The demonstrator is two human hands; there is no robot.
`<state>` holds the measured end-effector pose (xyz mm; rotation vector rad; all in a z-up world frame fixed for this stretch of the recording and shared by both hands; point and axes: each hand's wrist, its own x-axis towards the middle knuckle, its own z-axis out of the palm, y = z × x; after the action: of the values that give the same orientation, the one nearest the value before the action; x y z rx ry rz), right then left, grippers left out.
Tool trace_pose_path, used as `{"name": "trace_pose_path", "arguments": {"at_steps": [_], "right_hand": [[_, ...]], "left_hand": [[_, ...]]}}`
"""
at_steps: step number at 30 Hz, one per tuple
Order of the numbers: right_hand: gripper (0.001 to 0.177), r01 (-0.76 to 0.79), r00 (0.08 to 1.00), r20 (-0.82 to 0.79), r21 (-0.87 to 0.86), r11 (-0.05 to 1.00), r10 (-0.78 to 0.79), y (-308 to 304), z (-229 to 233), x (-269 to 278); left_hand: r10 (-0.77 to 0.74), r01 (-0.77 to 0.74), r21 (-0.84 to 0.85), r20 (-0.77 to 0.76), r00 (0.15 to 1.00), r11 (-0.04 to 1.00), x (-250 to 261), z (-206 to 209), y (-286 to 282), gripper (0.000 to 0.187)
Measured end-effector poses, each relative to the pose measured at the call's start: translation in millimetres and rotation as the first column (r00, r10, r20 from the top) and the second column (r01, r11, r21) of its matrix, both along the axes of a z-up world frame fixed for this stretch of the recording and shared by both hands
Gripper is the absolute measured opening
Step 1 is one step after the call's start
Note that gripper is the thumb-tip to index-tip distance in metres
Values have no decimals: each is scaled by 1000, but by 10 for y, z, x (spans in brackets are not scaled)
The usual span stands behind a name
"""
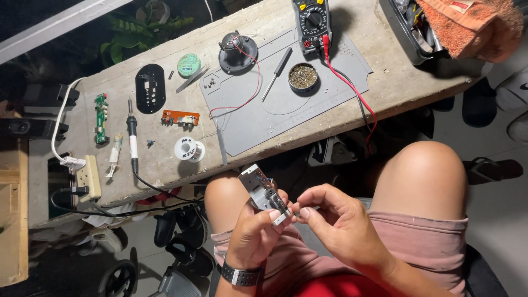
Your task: Soldering electronic components onto a printed circuit board at a dedicated soldering station.
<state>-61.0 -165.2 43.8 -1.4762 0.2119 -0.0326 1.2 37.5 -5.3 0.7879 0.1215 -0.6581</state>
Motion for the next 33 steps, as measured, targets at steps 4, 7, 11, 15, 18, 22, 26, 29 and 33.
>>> {"name": "trace_pose_path", "arguments": {"at_steps": [4,7,11,15,18,22,26,29,33], "right_hand": [[9,1,1000,-18,-40,999,-1,35,51,-23],[9,11,995,95,-161,987,5,56,51,-21],[13,14,993,121,-208,978,12,66,82,-21],[14,23,991,132,-232,972,8,75,47,-31],[14,9,984,178,-214,977,30,79,120,-48],[11,4,986,166,-128,992,18,120,194,-82],[8,-30,987,155,-58,998,39,129,185,-103],[6,-42,985,162,-64,997,52,127,236,-104],[9,-54,984,171,19,998,50,110,168,-122]], "left_hand": [[-44,39,-120,-36,998,992,9,-11,10,53],[-38,39,-197,10,999,980,4,8,-13,52],[28,-27,-67,16,999,997,-3,33,-47,47],[21,-16,-96,57,998,995,7,107,-94,35],[-48,46,-260,0,999,965,4,-66,-13,54],[-90,79,-458,-2,996,885,-7,-132,-1,46],[-130,158,-563,89,988,812,-16,-173,14,49],[-127,180,-556,132,983,811,-24,-162,12,50],[-131,206,-537,175,976,818,-19,-102,-16,50]]}}
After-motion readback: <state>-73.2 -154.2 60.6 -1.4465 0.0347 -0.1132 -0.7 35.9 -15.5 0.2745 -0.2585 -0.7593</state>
